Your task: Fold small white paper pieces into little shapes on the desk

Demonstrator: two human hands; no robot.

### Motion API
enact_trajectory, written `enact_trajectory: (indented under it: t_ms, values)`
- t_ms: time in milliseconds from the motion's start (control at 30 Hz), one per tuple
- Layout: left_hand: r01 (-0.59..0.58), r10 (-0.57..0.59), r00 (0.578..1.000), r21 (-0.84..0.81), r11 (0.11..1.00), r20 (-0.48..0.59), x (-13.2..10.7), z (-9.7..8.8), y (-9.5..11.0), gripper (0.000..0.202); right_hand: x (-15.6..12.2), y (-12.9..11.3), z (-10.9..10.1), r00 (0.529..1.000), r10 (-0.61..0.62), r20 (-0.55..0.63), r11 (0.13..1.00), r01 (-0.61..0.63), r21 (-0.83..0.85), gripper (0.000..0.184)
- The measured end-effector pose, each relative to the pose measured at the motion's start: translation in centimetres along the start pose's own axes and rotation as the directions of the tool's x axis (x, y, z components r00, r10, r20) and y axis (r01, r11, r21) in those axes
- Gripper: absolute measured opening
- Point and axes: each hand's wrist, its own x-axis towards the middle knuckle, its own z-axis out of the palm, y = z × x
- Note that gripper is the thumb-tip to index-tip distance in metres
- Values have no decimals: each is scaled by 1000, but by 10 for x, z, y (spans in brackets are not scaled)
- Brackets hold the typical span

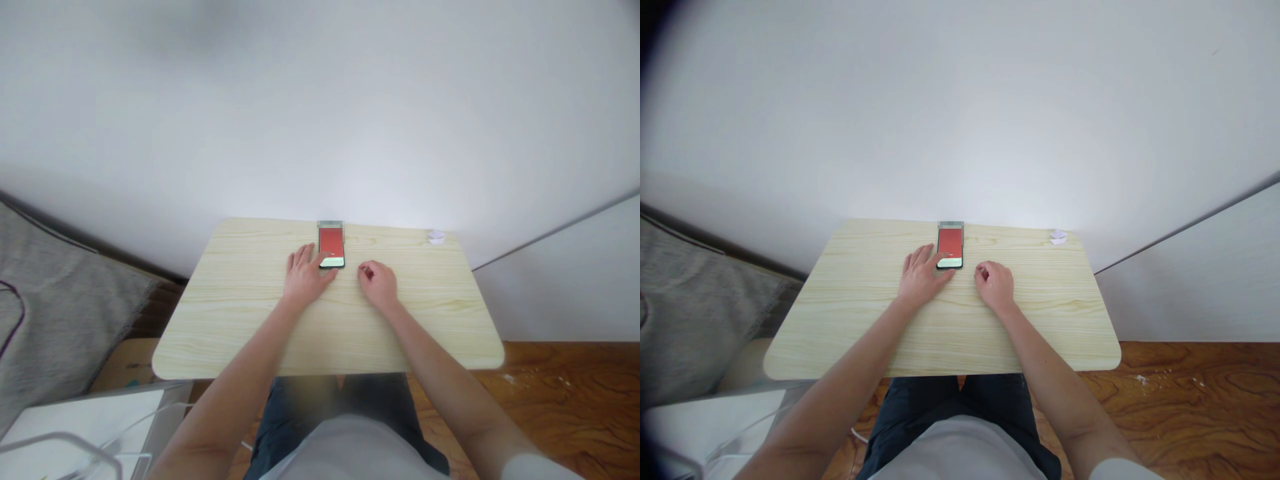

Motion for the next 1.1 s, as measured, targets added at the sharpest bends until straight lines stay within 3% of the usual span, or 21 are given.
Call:
enact_trajectory:
  t_ms: [1100]
  values:
    - [16, -16, 1000, -15, 1000, 19, -1, -1, 1, 49, 0, -1, -1, 1000, 6, 18, 1000, -6, -20, 17]
